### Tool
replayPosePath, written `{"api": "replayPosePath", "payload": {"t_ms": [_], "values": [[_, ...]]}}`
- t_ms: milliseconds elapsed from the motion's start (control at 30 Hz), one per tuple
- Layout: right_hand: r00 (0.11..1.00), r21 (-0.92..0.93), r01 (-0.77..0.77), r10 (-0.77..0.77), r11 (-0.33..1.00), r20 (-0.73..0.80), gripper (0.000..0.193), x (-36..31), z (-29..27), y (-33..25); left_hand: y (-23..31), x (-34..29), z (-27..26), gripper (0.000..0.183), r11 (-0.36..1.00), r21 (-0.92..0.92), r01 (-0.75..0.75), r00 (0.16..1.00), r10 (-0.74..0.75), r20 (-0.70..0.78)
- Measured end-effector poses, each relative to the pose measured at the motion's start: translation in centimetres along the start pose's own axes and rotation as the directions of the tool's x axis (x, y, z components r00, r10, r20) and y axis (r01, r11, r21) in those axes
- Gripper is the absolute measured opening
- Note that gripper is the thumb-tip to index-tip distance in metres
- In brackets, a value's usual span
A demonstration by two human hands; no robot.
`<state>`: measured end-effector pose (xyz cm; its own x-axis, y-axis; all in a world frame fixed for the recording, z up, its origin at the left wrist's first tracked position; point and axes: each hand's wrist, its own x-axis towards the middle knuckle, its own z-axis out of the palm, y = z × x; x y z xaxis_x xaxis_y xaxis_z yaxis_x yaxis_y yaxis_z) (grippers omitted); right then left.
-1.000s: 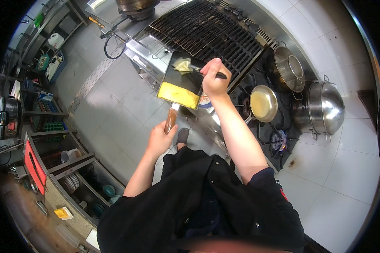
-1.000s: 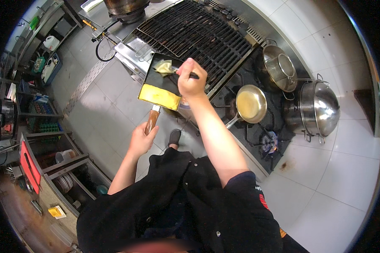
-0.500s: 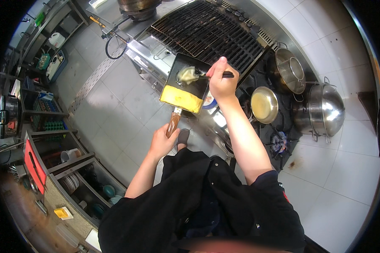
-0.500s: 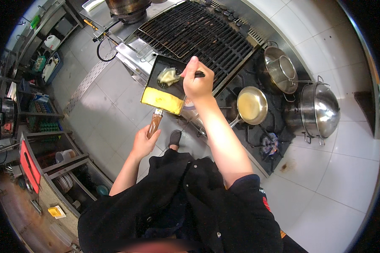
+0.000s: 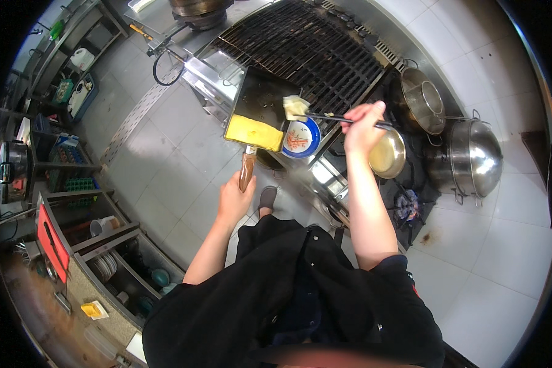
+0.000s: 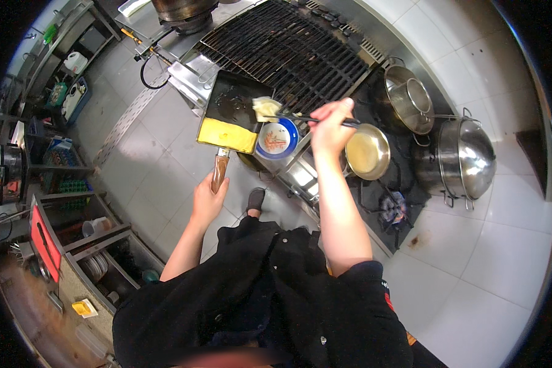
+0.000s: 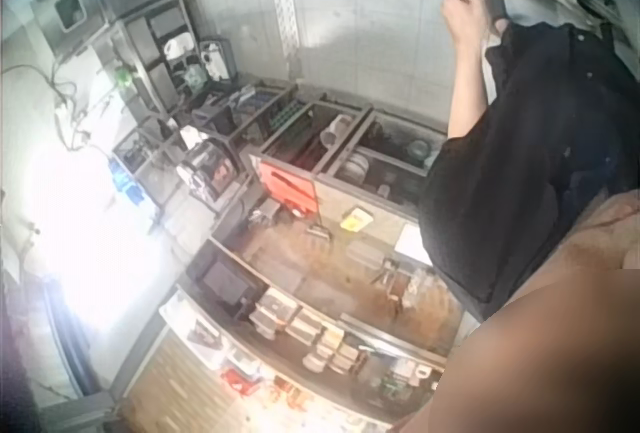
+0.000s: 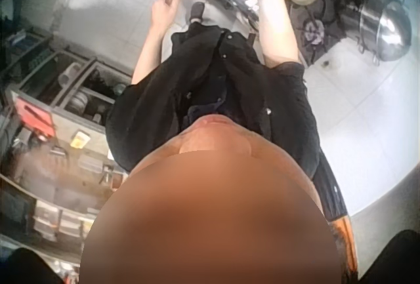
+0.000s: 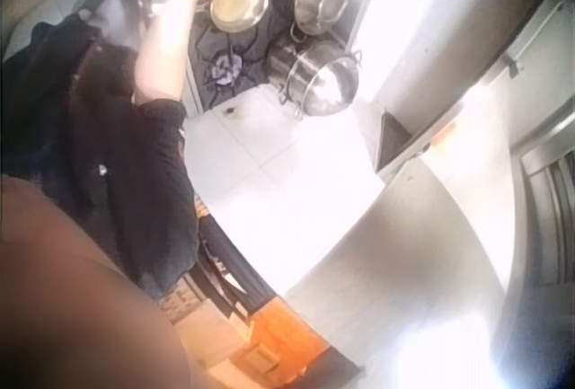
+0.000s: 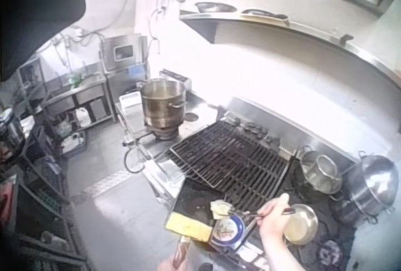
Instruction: The person pours egg mixture into a rectangular tamagoyaki pan on a gas stove and uses chopsticks to fold the cooking egg into a roll. They repeat this process by adding more egg mixture and folding it over the existing roll to build a layered omelet.
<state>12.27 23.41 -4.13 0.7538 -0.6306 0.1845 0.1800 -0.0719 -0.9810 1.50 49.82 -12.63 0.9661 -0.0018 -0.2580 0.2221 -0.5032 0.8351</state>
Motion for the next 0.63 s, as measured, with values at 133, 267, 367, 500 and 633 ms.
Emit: {"api": "replayPosePath", "payload": {"t_ms": [133, 267, 367, 500, 633], "values": [[0.988, -0.027, -0.107, 0.103, 0.994, -0.117, 0.059, 0.1, -3.3, 2.1, -0.3, 0.6, -0.1, 0.026, 0.998, 0.038, 0.053, 0.996, -0.051, -0.071], [0.989, -0.325, -0.146, 0.145, 0.934, -0.027, 0.059, -1.0, -4.3, 6.8, -0.2, 0.9, 0.5, 0.026, 1.0, 0.008, 0.006, 0.992, -0.005, -0.125], [0.986, -0.45, -0.048, 0.114, 0.892, 0.122, 0.057, -2.4, -4.0, 9.9, 0.4, 0.6, 0.9, 0.026, 1.0, -0.004, -0.028, 0.988, 0.027, -0.149], [0.954, -0.437, 0.21, -0.086, 0.875, 0.287, 0.055, -3.3, -3.8, 8.9, 1.6, 0.4, -0.2, 0.027, 0.948, -0.275, 0.162, 0.983, -0.132, 0.124], [0.974, -0.237, 0.021, 0.034, 0.971, 0.225, 0.053, -3.0, -6.7, 8.1, 3.8, 0.1, -2.3, 0.029, 0.799, -0.474, 0.37, 0.879, -0.137, 0.456]]}}
